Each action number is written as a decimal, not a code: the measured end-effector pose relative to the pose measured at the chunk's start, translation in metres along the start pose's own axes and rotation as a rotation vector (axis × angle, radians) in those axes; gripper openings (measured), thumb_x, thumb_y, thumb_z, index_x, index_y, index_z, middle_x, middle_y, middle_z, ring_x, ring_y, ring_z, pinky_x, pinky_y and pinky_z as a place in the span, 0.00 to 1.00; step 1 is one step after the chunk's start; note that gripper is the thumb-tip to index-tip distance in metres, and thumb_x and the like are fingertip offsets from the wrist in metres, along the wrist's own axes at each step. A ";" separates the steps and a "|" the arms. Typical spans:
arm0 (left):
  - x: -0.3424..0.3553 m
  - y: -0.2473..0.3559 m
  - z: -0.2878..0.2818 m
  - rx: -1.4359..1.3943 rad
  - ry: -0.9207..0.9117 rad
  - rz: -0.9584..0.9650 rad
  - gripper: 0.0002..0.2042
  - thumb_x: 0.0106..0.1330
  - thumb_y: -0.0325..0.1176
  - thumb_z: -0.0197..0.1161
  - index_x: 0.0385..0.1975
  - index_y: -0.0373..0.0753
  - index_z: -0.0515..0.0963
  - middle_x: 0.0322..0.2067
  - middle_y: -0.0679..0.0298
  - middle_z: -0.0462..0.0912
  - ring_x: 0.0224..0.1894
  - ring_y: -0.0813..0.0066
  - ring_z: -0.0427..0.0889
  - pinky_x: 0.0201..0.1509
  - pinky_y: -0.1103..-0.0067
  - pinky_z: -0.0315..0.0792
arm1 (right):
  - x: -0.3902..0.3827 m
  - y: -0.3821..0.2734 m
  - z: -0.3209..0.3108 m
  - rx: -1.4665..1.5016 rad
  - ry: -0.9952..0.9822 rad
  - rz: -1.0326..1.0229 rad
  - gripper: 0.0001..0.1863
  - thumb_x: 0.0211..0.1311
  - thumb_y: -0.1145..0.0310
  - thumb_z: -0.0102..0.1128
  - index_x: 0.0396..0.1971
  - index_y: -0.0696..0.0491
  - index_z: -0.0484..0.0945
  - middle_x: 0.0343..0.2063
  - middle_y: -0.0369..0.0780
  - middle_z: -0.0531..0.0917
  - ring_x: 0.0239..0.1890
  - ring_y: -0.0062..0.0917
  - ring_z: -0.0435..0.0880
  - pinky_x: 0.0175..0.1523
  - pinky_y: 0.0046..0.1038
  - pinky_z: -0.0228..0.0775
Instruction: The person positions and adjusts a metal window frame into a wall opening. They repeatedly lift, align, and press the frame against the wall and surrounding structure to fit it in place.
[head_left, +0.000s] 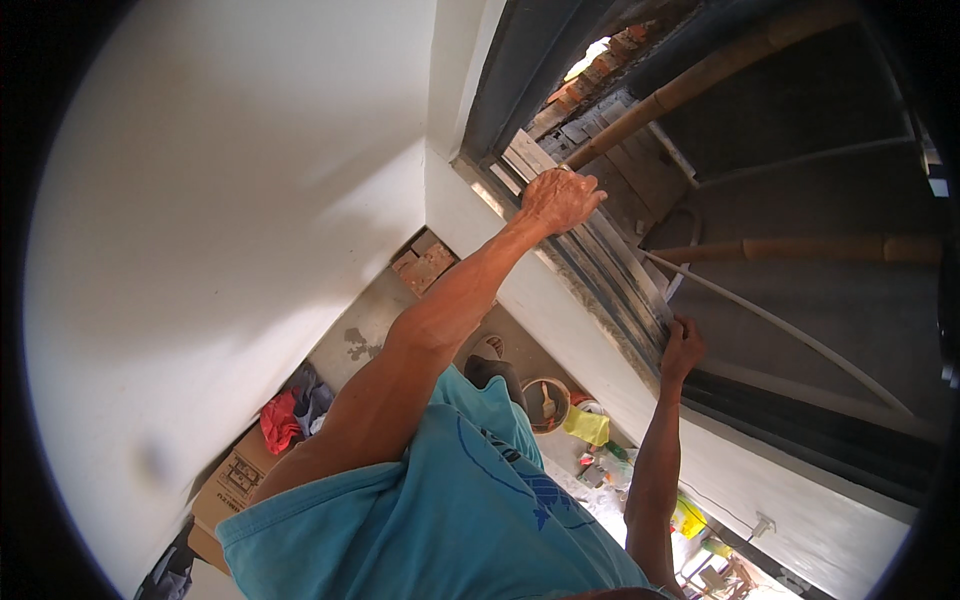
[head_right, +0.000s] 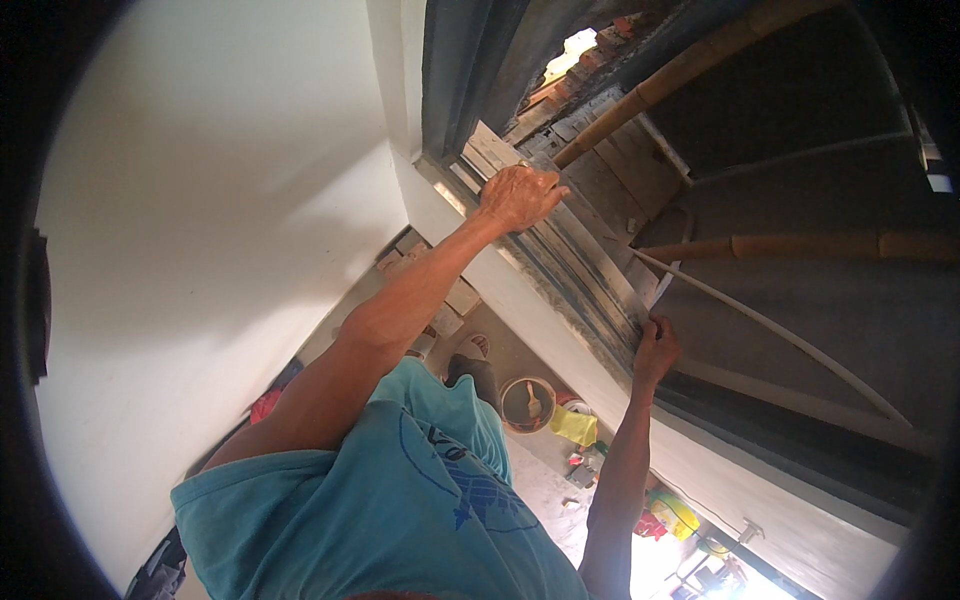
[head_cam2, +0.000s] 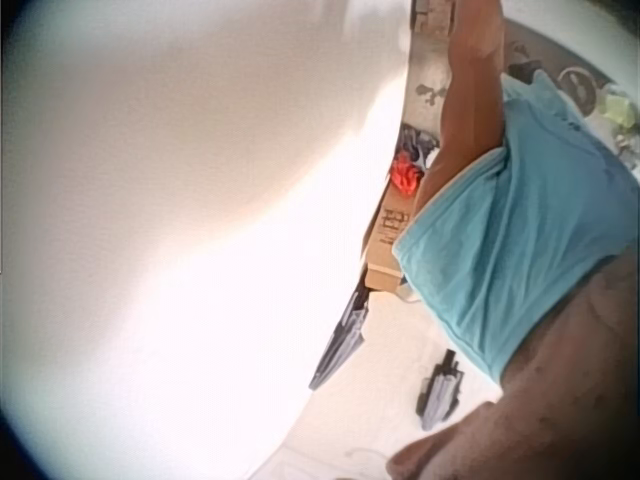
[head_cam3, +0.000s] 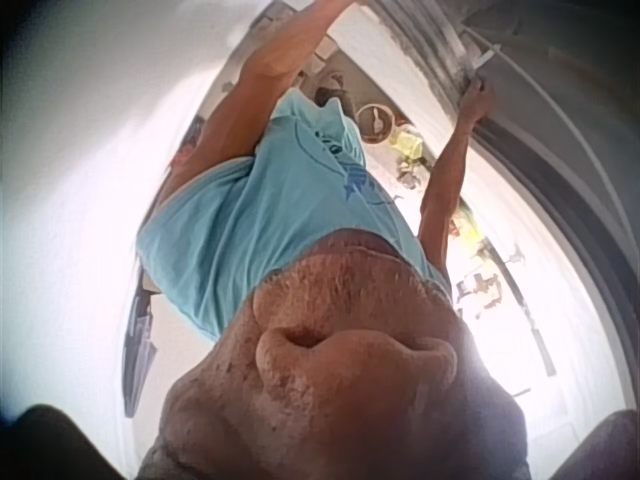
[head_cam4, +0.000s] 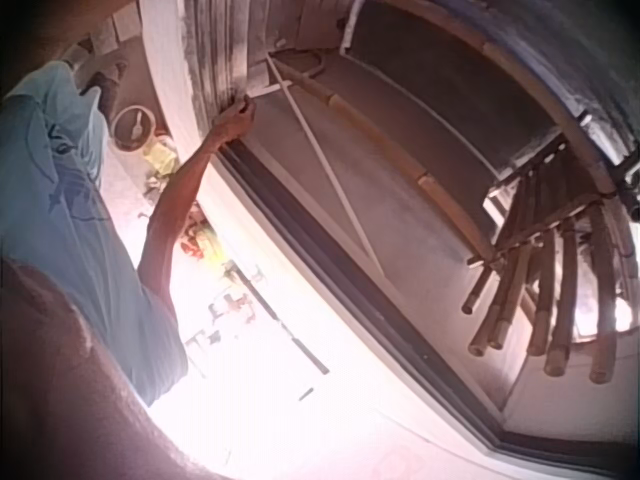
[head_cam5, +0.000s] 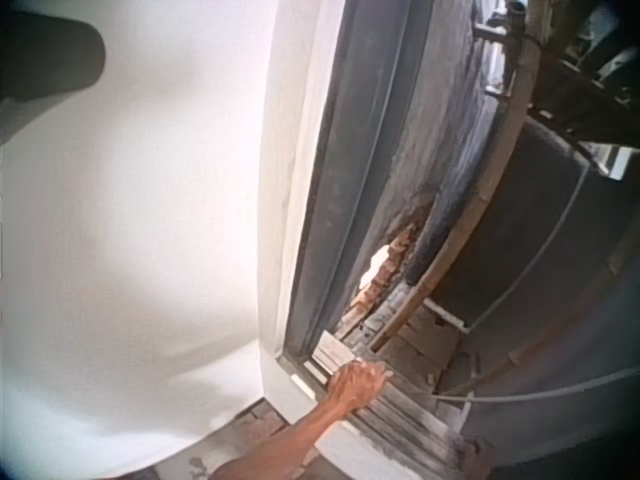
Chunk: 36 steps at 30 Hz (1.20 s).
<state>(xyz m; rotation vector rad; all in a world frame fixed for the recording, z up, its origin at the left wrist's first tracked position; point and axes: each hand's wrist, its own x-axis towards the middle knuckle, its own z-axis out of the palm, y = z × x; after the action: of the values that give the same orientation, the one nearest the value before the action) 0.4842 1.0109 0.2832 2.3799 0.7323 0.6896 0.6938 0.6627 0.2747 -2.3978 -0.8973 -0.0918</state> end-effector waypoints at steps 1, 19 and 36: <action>0.000 0.000 0.000 -0.002 -0.006 -0.001 0.19 0.76 0.48 0.60 0.36 0.36 0.86 0.26 0.46 0.87 0.33 0.48 0.90 0.40 0.57 0.83 | -0.001 0.000 0.000 0.012 0.010 -0.003 0.13 0.63 0.69 0.62 0.42 0.60 0.88 0.33 0.46 0.90 0.36 0.26 0.86 0.46 0.29 0.76; 0.000 -0.001 0.002 0.007 0.026 0.005 0.19 0.75 0.48 0.61 0.35 0.36 0.87 0.26 0.47 0.87 0.34 0.49 0.90 0.42 0.57 0.83 | -0.002 -0.006 -0.002 -0.005 0.001 -0.002 0.14 0.62 0.67 0.62 0.43 0.55 0.89 0.32 0.47 0.89 0.35 0.33 0.88 0.46 0.33 0.77; 0.001 0.003 -0.003 0.010 -0.041 -0.048 0.19 0.74 0.49 0.61 0.35 0.37 0.86 0.31 0.47 0.89 0.38 0.48 0.90 0.44 0.57 0.82 | -0.002 -0.012 -0.005 -0.009 -0.024 0.059 0.14 0.63 0.68 0.61 0.44 0.56 0.89 0.38 0.47 0.91 0.40 0.33 0.90 0.49 0.32 0.78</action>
<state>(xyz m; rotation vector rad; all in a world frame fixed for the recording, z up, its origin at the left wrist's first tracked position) 0.4843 1.0109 0.2875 2.3701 0.7739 0.6176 0.6858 0.6666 0.2840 -2.4367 -0.8383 -0.0452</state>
